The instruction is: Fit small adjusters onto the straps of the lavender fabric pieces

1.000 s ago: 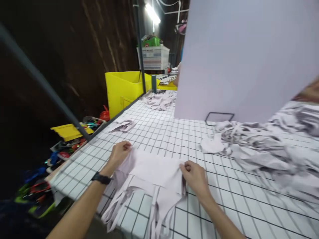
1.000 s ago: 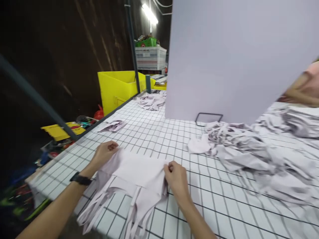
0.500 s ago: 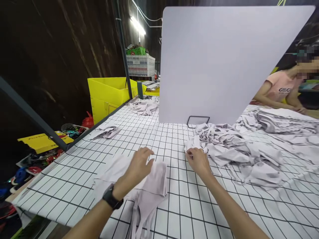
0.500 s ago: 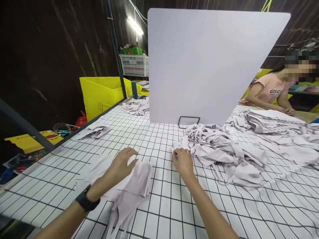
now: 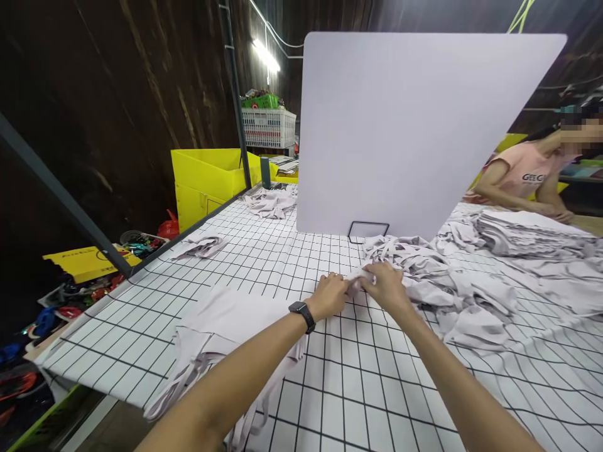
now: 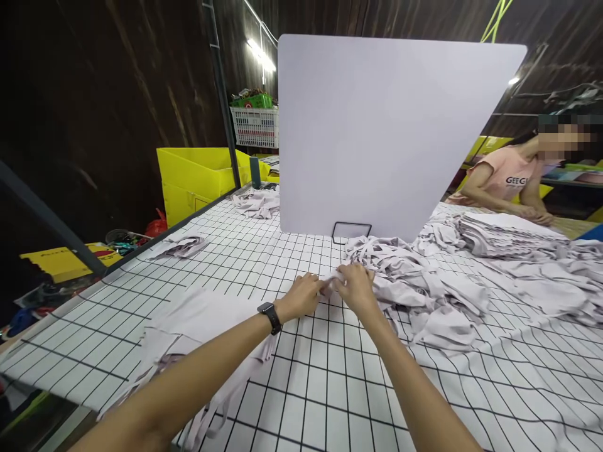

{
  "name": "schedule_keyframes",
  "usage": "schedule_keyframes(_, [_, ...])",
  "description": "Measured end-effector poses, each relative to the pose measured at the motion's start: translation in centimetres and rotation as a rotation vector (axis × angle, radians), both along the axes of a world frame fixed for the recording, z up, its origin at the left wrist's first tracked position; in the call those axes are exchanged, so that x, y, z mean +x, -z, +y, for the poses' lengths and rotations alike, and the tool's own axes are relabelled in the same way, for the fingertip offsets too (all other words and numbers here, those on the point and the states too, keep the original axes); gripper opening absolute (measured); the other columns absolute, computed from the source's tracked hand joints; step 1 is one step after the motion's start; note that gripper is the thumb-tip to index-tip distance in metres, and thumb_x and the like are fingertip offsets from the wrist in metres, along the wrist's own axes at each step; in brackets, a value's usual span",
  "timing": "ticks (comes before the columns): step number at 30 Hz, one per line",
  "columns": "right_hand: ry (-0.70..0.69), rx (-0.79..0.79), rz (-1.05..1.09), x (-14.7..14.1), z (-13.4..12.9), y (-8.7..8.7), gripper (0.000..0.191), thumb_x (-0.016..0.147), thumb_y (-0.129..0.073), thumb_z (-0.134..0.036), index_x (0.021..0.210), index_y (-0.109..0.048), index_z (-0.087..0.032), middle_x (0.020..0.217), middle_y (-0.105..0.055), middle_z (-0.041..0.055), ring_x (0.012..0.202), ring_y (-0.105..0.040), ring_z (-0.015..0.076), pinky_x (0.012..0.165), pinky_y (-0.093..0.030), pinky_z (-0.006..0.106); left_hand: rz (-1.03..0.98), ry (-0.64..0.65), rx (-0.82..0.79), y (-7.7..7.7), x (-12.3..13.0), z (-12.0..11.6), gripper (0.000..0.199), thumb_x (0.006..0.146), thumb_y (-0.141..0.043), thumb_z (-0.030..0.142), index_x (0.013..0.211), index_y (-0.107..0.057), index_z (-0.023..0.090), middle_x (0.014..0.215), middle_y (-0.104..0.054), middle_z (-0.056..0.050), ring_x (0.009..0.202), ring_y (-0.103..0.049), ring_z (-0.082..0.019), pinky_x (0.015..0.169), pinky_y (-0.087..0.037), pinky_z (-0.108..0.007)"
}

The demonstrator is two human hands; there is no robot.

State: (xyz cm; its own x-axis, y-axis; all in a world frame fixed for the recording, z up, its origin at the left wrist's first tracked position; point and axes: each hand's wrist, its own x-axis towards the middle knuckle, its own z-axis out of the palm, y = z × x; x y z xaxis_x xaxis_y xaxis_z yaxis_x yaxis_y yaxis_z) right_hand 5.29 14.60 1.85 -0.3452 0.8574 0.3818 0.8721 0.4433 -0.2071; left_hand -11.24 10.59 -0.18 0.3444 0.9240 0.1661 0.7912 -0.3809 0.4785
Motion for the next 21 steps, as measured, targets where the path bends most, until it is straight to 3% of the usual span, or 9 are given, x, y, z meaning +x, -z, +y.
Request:
schedule_keyframes(3, [-0.071,0.149,0.050,0.6,-3.1,-3.1,0.019,0.093,-0.056,-0.017,0.094,-0.075,-0.021,0.095,-0.071,0.0073,0.091,-0.063,0.0238,0.096,-0.041,0.045,-0.115,-0.034,0.063,-1.1,0.2,-0.8,0.018,0.088,-0.058,0.007,0.100,-0.066,0.017,0.103,-0.069,-0.010,0.106,-0.060,-0.028,0.095,-0.049,-0.047])
schedule_keyframes(6, [-0.189,0.359,0.178,1.2,-6.4,-6.8,0.021,0.096,-0.056,-0.022,0.091,-0.076,-0.024,0.086,-0.069,0.0048,0.077,-0.060,0.0200,0.082,-0.046,0.037,-0.373,-0.040,0.133,-3.6,0.5,-2.3,0.022,0.089,-0.065,0.016,0.110,-0.060,0.018,0.115,-0.065,-0.011,0.112,-0.058,-0.025,0.096,-0.050,-0.043])
schedule_keyframes(9, [-0.387,0.445,0.383,1.8,-9.0,-10.6,0.012,0.092,-0.065,-0.022,0.090,-0.077,-0.025,0.081,-0.067,0.0017,0.068,-0.060,0.0161,0.063,-0.047,0.029,-0.839,0.213,0.033,-6.9,0.8,-4.0,0.057,0.081,-0.075,0.018,0.132,-0.051,0.024,0.136,-0.056,-0.012,0.123,-0.056,-0.025,0.102,-0.047,-0.043])
schedule_keyframes(12, [-0.486,0.305,0.422,3.0,-10.6,-13.5,0.009,0.089,-0.069,-0.022,0.091,-0.078,-0.025,0.080,-0.067,0.0000,0.068,-0.062,0.0149,0.061,-0.048,0.027,-1.065,0.543,-0.234,-9.7,0.7,-5.6,0.058,0.075,-0.079,0.014,0.128,-0.058,0.024,0.126,-0.062,-0.009,0.115,-0.060,-0.023,0.100,-0.046,-0.040])
schedule_keyframes(14, [-0.458,0.248,0.397,4.1,-11.1,-14.4,0.009,0.087,-0.069,-0.025,0.088,-0.078,-0.024,0.080,-0.068,0.0000,0.070,-0.064,0.0158,0.062,-0.049,0.028,-1.129,0.623,-0.389,-10.8,0.5,-6.8,0.051,0.072,-0.083,0.014,0.119,-0.064,0.022,0.109,-0.066,-0.006,0.102,-0.062,-0.019,0.092,-0.047,-0.034])
schedule_keyframes(16, [-0.395,0.253,0.383,5.2,-11.6,-14.6,0.010,0.087,-0.068,-0.027,0.087,-0.077,-0.023,0.080,-0.070,0.0002,0.071,-0.065,0.0168,0.063,-0.050,0.028,-1.159,0.601,-0.486,-11.3,0.3,-7.8,0.048,0.073,-0.085,0.017,0.117,-0.066,0.020,0.103,-0.066,-0.005,0.095,-0.062,-0.016,0.086,-0.048,-0.031])
schedule_keyframes(21, [-0.253,0.436,0.294,6.9,-13.4,-13.9,0.013,0.088,-0.064,-0.027,0.088,-0.077,-0.024,0.079,-0.069,0.0007,0.061,-0.059,0.0145,0.057,-0.046,0.027,-1.043,0.490,-0.449,-11.3,0.3,-9.3,0.025,0.083,-0.079,0.034,0.094,-0.070,0.014,0.091,-0.063,-0.004,0.083,-0.059,-0.013,0.075,-0.046,-0.026])
